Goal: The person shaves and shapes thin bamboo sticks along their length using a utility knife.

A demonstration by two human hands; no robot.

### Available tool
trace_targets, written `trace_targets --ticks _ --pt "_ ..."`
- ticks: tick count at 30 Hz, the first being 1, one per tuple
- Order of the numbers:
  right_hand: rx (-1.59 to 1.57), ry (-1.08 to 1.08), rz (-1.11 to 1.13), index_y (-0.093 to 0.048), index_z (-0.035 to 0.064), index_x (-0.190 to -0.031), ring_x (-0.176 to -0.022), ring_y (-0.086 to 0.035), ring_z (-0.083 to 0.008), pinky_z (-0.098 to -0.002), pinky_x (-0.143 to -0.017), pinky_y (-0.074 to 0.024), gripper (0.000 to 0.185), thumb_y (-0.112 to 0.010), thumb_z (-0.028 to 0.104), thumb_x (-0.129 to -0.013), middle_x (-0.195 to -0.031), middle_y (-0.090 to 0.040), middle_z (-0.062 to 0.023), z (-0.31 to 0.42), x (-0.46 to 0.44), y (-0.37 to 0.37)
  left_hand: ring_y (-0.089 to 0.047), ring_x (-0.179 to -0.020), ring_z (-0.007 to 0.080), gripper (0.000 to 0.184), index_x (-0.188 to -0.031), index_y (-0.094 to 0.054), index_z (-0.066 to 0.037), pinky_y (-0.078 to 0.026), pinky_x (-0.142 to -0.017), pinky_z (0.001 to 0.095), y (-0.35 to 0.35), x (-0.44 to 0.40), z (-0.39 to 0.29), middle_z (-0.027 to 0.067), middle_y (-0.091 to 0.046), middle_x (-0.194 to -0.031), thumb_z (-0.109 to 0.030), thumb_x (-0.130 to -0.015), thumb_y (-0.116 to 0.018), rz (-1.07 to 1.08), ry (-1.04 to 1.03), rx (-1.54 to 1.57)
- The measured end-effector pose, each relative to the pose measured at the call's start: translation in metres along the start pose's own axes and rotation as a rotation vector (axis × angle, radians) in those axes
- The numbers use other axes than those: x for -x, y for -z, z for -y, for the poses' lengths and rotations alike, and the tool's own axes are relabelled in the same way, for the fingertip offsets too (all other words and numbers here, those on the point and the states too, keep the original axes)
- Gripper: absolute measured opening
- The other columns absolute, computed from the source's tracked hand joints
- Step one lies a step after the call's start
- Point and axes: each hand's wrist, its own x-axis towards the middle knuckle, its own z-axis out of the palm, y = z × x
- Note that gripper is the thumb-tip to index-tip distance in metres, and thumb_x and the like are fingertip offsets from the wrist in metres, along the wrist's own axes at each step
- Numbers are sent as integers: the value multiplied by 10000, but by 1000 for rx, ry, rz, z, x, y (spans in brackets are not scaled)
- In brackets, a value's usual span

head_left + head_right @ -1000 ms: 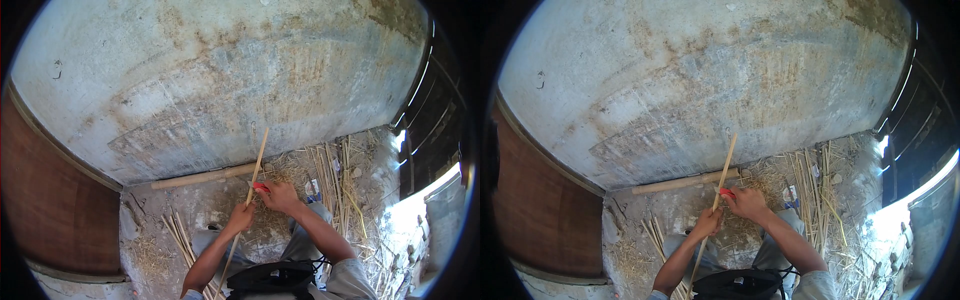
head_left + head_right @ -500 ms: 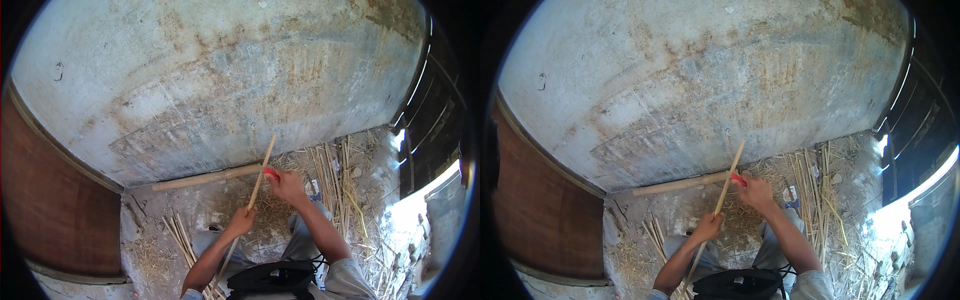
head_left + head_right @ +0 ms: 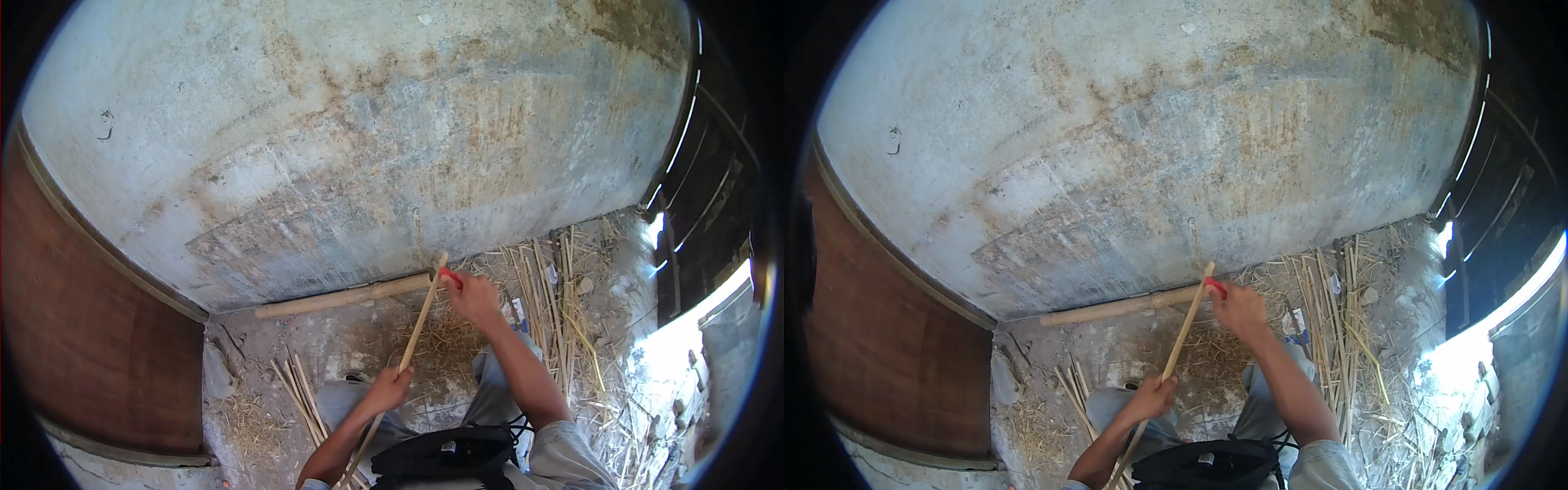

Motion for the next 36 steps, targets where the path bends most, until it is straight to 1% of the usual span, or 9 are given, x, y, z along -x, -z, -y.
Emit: trace_targets --ticks 5,8,13,19,21,24,28,30,36 --pt "155 -61 117 -682 79 -994 -871 -680 -423 -538 -798 -530 470 -491 506 -954 -864 -684 -248 1 3 10 -394 -415 81 418 -688 -447 -91 -304 -385 286 4 33 18 -25 -425 -523 -322 -1036 -453 22 63 10" --pt "146 -242 15 -685 84 -1020 -867 -673 -440 -530 -817 -524 462 -490 498 -955 -872 -687 -244 -23 -13 1 -399 -425 81 423 -681 -446 -94 -310 -395 290 3 46 31 -29 -427 -526 -322 -1037 -449 7 -29 -61" --pt "-13 -161 -25 -678 65 -1014 -785 -667 -458 -521 -752 -537 453 -496 475 -958 -802 -678 -242 -23 -3 2 -424 -450 72 421 -700 -462 -70 -325 -422 289 6 40 29 -35 -433 -525 -321 -1037 -447 -57 -80 -155" --pt "-240 239 1 -657 54 -942 -643 -650 -441 -507 -597 -528 387 -569 431 -942 -671 -646 -218 9 26 -6 -570 -583 276 443 -842 -536 22 -447 -583 421 16 -8 14 148 -546 -619 -362 -1037 -431 -329 -297 -438" --pt "-277 353 11 -649 52 -921 -625 -647 -433 -501 -580 -522 375 -587 421 -937 -658 -642 -211 11 28 -10 -600 -699 402 475 -932 -554 47 -455 -670 474 17 -15 -25 244 -574 -716 -388 -1041 -400 -406 -172 -474" --pt "-171 349 62 -645 46 -910 -629 -649 -425 -501 -583 -522 380 -591 422 -936 -659 -642 -210 10 28 -15 -605 -749 433 490 -965 -547 51 -453 -688 465 19 -31 -54 259 -585 -748 -401 -1045 -376 -354 -96 -496" --pt "-209 280 68 -648 51 -913 -628 -648 -425 -503 -583 -521 375 -592 421 -936 -662 -640 -212 5 22 -18 -605 -769 432 491 -965 -548 42 -452 -705 463 12 -53 -57 264 -595 -781 -405 -1048 -365 -392 -167 -498" --pt "-209 268 85 -648 53 -913 -633 -649 -426 -503 -586 -522 377 -589 424 -937 -665 -641 -213 7 21 -13 -594 -733 363 463 -951 -538 24 -445 -695 448 13 -64 -50 230 -569 -751 -394 -1052 -365 -353 -297 -429" --pt "-132 228 177 -669 62 -938 -647 -655 -420 -501 -594 -528 378 -583 430 -934 -673 -650 -200 11 20 -12 -487 -611 176 454 -920 -511 2 -412 -587 369 17 -73 -31 75 -485 -670 -408 -1057 -374 -261 -340 -297"
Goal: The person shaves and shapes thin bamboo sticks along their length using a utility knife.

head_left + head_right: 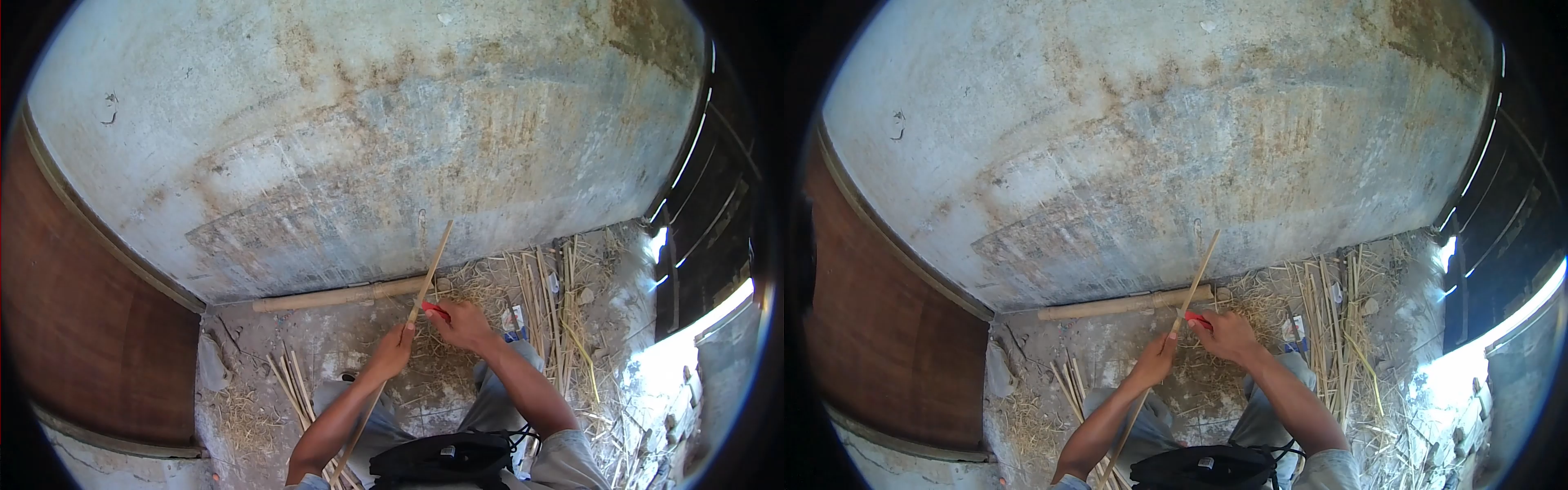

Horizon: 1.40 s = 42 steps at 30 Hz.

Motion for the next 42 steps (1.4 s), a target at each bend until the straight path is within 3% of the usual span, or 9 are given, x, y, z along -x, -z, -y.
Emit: trace_targets --ticks 10,13,14,16,18,25,33,39,42 --pt "-11 116 -18 -674 59 -863 -591 -641 -425 -503 -585 -528 381 -587 424 -928 -595 -621 -183 3 -1 -7 -455 -512 112 439 -896 -501 -39 -390 -491 310 -5 4 6 16 -461 -628 -420 -1060 -358 -79 -45 67" --pt "14 106 -35 -676 65 -856 -595 -646 -420 -503 -584 -528 384 -588 432 -927 -598 -626 -177 6 -1 -10 -455 -504 110 440 -893 -502 -40 -385 -487 303 -7 2 7 16 -462 -623 -412 -1064 -341 -20 71 177" --pt "31 103 -46 -679 70 -855 -599 -649 -417 -503 -584 -529 385 -588 437 -926 -600 -629 -173 7 -1 -10 -516 -672 285 445 -953 -526 2 -412 -626 389 -7 4 2 155 -523 -755 -386 -1064 -337 -20 115 143" --pt "34 112 -67 -683 77 -860 -604 -653 -410 -502 -585 -529 386 -587 446 -924 -603 -634 -166 7 1 -12 -577 -839 459 461 -1014 -550 45 -439 -765 475 -7 8 -6 294 -585 -887 -359 -1064 -334 -19 160 108" --pt "38 119 -85 -688 85 -865 -610 -656 -403 -500 -586 -529 387 -587 454 -923 -607 -639 -159 9 1 -12 -574 -845 472 452 -1005 -548 47 -439 -757 481 -6 12 -13 297 -585 -886 -341 -1066 -324 -69 28 6" --pt "113 95 -62 -699 101 -874 -611 -659 -387 -487 -585 -532 398 -587 481 -915 -622 -653 -147 9 0 -16 -576 -864 500 448 -1003 -552 44 -443 -751 503 -2 18 -22 307 -599 -892 -338 -1064 -325 -49 74 -37" --pt "148 84 -58 -701 100 -880 -633 -664 -389 -489 -601 -534 406 -585 488 -912 -642 -659 -161 13 0 -14 -586 -832 557 436 -1029 -514 37 -438 -714 613 -5 24 -29 350 -619 -839 -355 -1057 -327 -121 125 -195" --pt "154 80 -69 -705 100 -899 -646 -669 -392 -487 -609 -538 416 -598 502 -897 -648 -659 -174 9 -3 -20 -578 -825 567 426 -1033 -502 30 -434 -709 615 -4 24 -36 346 -621 -839 -359 -1056 -330 -124 153 -207" --pt "190 37 -54 -722 110 -871 -640 -677 -365 -488 -620 -535 383 -628 481 -886 -672 -676 -138 11 -3 -18 -579 -836 566 425 -1050 -500 26 -436 -712 612 -5 24 -34 350 -620 -848 -362 -1056 -329 -131 151 -222"
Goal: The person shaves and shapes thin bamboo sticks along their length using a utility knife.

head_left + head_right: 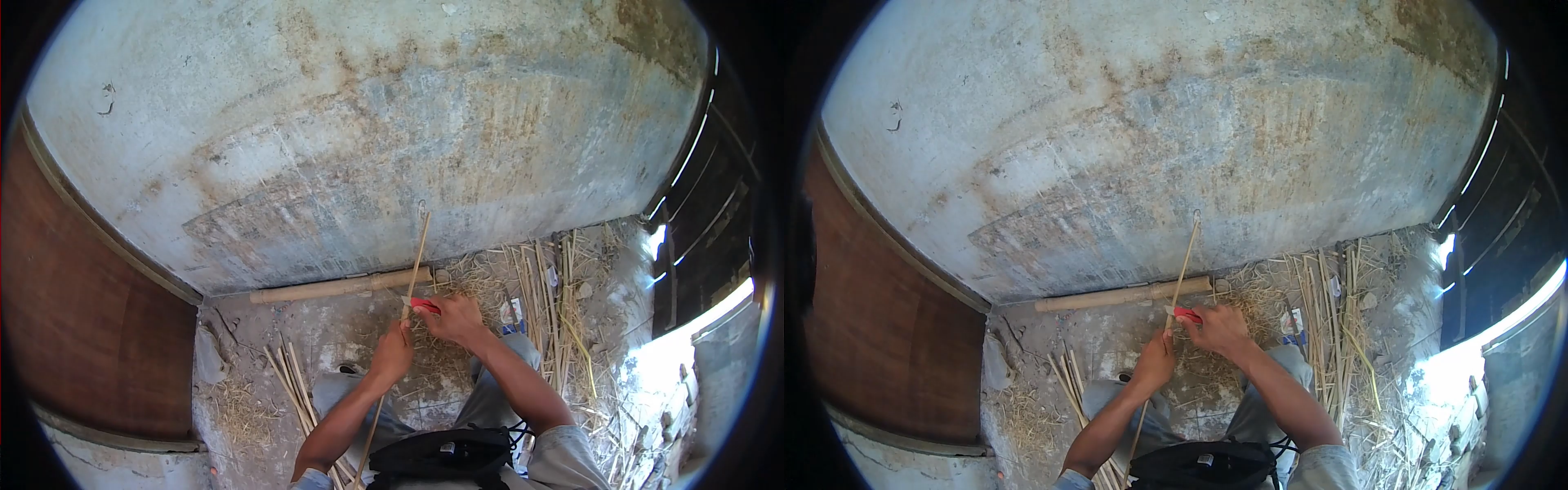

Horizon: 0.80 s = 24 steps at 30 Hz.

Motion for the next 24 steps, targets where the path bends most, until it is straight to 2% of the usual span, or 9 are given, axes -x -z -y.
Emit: trace_targets --ticks 6,8,15,22,24 --pt "-39 17 -67 -723 106 -871 -608 -670 -364 -482 -595 -536 374 -649 473 -873 -640 -667 -136 -2 0 -3 -584 -868 557 417 -1064 -522 18 -438 -734 611 3 1 -4 356 -620 -876 -359 -1053 -343 15 32 5" --pt "-34 -10 26 -716 100 -961 -675 -683 -387 -485 -647 -542 462 -580 538 -902 -689 -678 -178 -2 0 -1 -585 -865 557 416 -1062 -526 18 -438 -735 611 1 -1 -1 353 -622 -875 -358 -1052 -348 7 37 -1" --pt "-19 -25 41 -716 100 -952 -676 -683 -382 -483 -630 -538 465 -579 542 -901 -708 -681 -183 -3 -1 -3 -585 -853 557 421 -1059 -532 22 -440 -724 606 -1 -2 2 349 -623 -850 -358 -1051 -351 -3 9 27" --pt "-41 15 -46 -714 103 -928 -651 -679 -377 -488 -603 -535 449 -590 534 -895 -675 -669 -183 -7 -1 -10 -578 -852 559 426 -1045 -532 29 -436 -728 604 0 -1 0 350 -619 -839 -356 -1052 -348 -7 -11 25" --pt "-36 22 -50 -714 104 -928 -651 -680 -378 -485 -600 -536 445 -591 531 -895 -672 -669 -181 -5 -2 -8 -592 -861 543 427 -1040 -532 22 -450 -699 574 1 -1 -2 330 -624 -864 -357 -1057 -336 -5 16 -3"
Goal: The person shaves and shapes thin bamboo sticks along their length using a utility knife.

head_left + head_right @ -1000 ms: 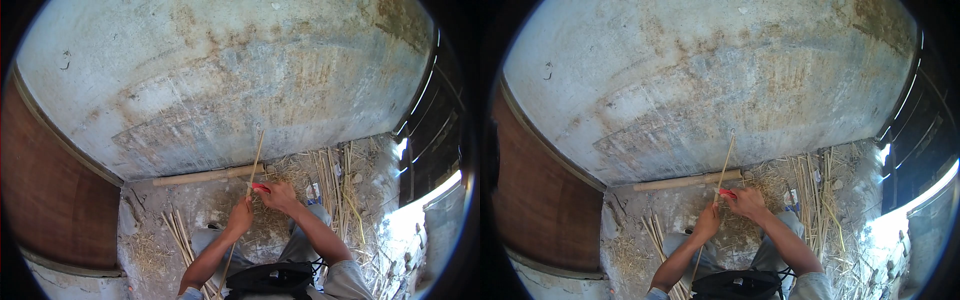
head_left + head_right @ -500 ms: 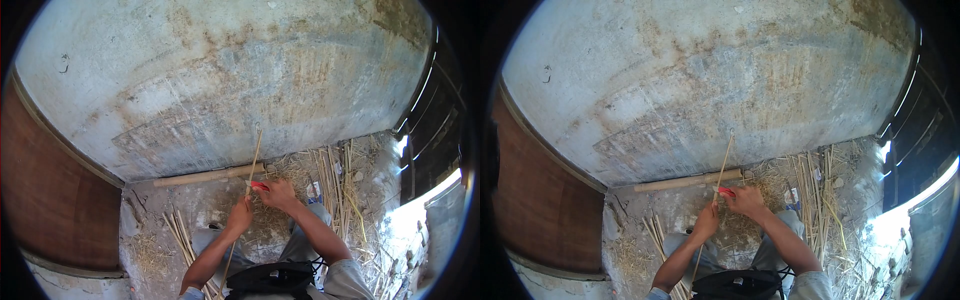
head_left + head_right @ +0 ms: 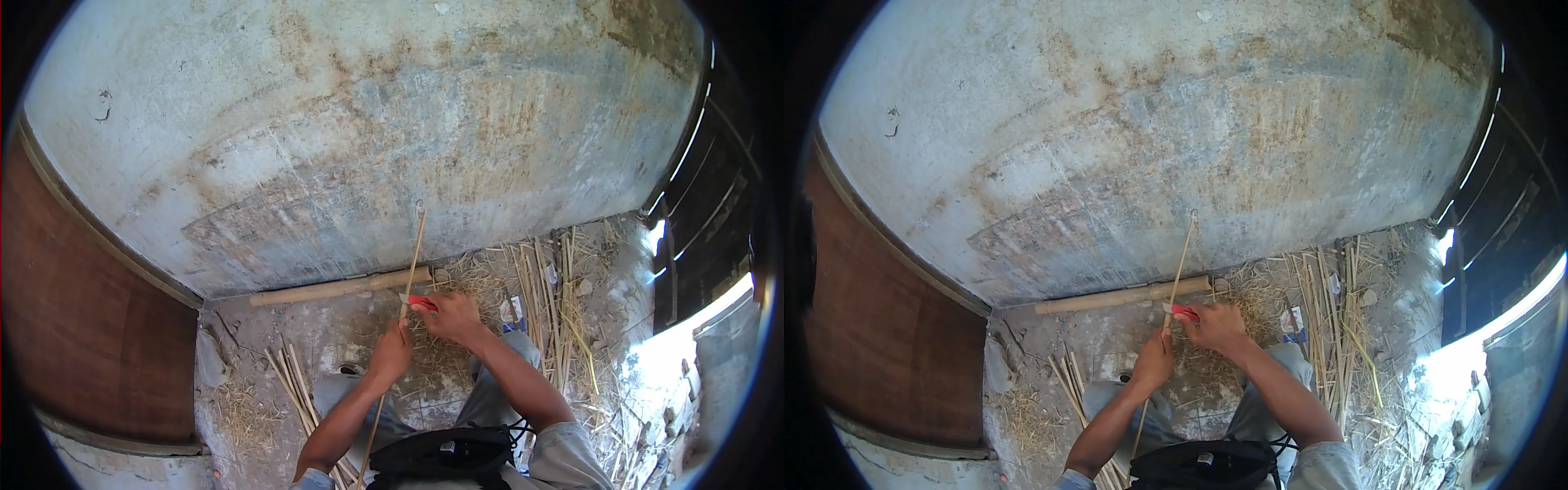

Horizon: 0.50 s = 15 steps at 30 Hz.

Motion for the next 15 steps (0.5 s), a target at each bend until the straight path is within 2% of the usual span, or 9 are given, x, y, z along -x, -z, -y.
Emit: trace_targets --ticks 3,5,7,10,12,15 --pt "10 -41 38 -715 102 -926 -664 -682 -390 -494 -613 -542 432 -594 516 -897 -682 -672 -188 -3 -5 7 -594 -846 549 417 -1070 -515 20 -457 -694 585 -2 5 -2 334 -628 -859 -358 -1056 -338 13 19 -80" --pt "-25 -170 -20 -714 92 -914 -680 -684 -401 -510 -635 -547 421 -595 496 -901 -695 -677 -196 -14 -15 15 -594 -832 551 414 -1081 -507 21 -458 -690 591 -6 9 -4 334 -627 -851 -357 -1056 -338 29 -2 -77" --pt "-19 -158 -42 -712 87 -912 -683 -683 -404 -514 -643 -548 421 -596 492 -901 -701 -678 -198 -14 -14 15 -595 -817 552 412 -1092 -499 22 -460 -686 597 -6 12 0 334 -627 -842 -356 -1056 -338 47 -19 -80" --pt "7 -148 -68 -708 81 -910 -686 -683 -407 -519 -652 -548 423 -594 489 -904 -713 -683 -198 -15 -12 16 -610 -781 538 389 -1029 -482 6 -459 -668 620 -7 10 0 340 -633 -818 -354 -1055 -338 49 -61 -68" --pt "20 -146 -66 -705 80 -911 -687 -683 -407 -519 -652 -547 425 -591 489 -905 -719 -685 -196 -14 -10 17 -595 -844 532 446 -1033 -523 38 -456 -707 564 -2 12 -5 325 -616 -849 -367 -1059 -336 70 -37 -16" --pt "21 -147 -83 -702 82 -910 -687 -686 -403 -518 -640 -545 426 -590 494 -906 -721 -687 -195 -13 -10 18 -593 -866 523 464 -1017 -532 41 -456 -716 540 -2 12 -2 321 -611 -857 -376 -1060 -332 84 -31 2"
